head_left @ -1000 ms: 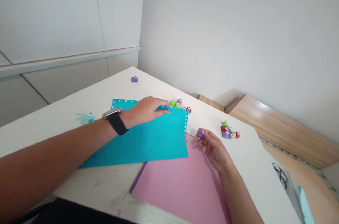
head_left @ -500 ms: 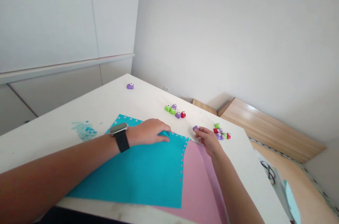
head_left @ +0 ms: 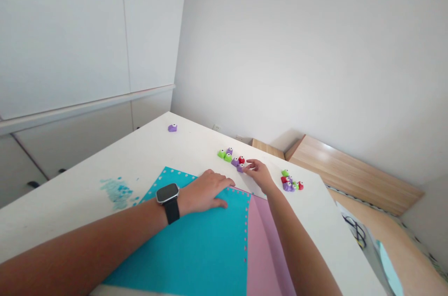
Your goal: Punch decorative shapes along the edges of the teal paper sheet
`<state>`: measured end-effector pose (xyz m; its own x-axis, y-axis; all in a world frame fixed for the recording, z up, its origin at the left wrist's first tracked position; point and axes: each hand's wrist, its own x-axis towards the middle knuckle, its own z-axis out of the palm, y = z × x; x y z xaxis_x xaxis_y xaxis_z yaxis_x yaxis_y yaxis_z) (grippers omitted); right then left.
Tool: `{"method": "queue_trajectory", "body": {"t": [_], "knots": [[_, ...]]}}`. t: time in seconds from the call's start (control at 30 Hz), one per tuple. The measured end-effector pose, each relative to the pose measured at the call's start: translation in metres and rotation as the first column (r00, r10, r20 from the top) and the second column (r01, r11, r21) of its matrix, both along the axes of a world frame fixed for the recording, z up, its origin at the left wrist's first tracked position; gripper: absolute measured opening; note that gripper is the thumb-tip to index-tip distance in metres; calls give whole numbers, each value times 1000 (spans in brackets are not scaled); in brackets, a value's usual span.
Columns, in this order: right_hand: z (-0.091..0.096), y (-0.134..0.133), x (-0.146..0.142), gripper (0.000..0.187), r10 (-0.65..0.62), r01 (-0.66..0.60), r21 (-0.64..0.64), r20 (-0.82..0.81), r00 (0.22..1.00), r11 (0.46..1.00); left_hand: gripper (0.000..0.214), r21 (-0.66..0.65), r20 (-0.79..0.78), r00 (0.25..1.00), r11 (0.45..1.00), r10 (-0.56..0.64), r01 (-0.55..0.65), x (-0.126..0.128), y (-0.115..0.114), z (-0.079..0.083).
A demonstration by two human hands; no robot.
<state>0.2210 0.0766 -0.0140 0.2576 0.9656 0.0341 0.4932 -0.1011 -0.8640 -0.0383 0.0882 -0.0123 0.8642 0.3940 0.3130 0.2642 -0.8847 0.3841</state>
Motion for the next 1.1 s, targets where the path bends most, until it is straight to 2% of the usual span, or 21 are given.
{"method": "queue_trajectory", "body": {"t": [0.13, 0.27, 0.37, 0.47, 0.53, 0.63, 0.7, 0.77, 0.83, 0.9, 1.0, 1.1], "knots": [[22, -32, 10, 48, 60, -61, -80, -21, 998, 995, 32, -39, 52, 999, 999, -10, 12, 1, 2, 3], [35, -73, 7, 39, 243, -251, -147, -71, 967, 957, 25, -102, 122, 992, 995, 21, -8, 2, 4, 5], [28, -95, -4, 30, 315, -337, -143, -159, 936, 930, 25, -114, 146, 989, 993, 28, -11, 2, 8, 5], [14, -104, -15, 27, 276, -309, -141, -212, 938, 941, 28, -63, 165, 984, 996, 66, -56, 2, 12, 11], [5, -106, -17, 26, 245, -272, -116, -204, 948, 955, 33, 9, 202, 971, 991, 130, -134, 1, 10, 24], [-2, -106, -13, 23, 201, -221, -87, -189, 961, 971, 33, 97, 228, 958, 975, 174, -200, -2, -12, 50], [-5, -106, -7, 22, 177, -197, -87, -195, 965, 977, 26, 115, 165, 981, 985, 106, -126, -6, -42, 63], [-8, -104, -1, 23, 160, -182, -95, -198, 967, 979, 30, 127, 59, 998, 992, 4, -11, -12, -78, 65], [-12, -102, 4, 24, 149, -171, -107, -190, 970, 979, 37, 163, -51, 998, 985, -43, 50, -20, -112, 54], [-17, -98, 6, 25, 142, -163, -120, -166, 976, 979, 47, 229, -122, 992, 971, -38, 65, -26, -135, 31], [-24, -90, 8, 26, 123, -135, -143, -90, 988, 980, 58, 309, -121, 991, 951, 54, -14, -32, -150, -9], [-24, -82, 20, 28, 33, -25, -145, 55, 998, 989, 64, 342, -79, 990, 936, 116, -82, -32, -153, -35]]}}
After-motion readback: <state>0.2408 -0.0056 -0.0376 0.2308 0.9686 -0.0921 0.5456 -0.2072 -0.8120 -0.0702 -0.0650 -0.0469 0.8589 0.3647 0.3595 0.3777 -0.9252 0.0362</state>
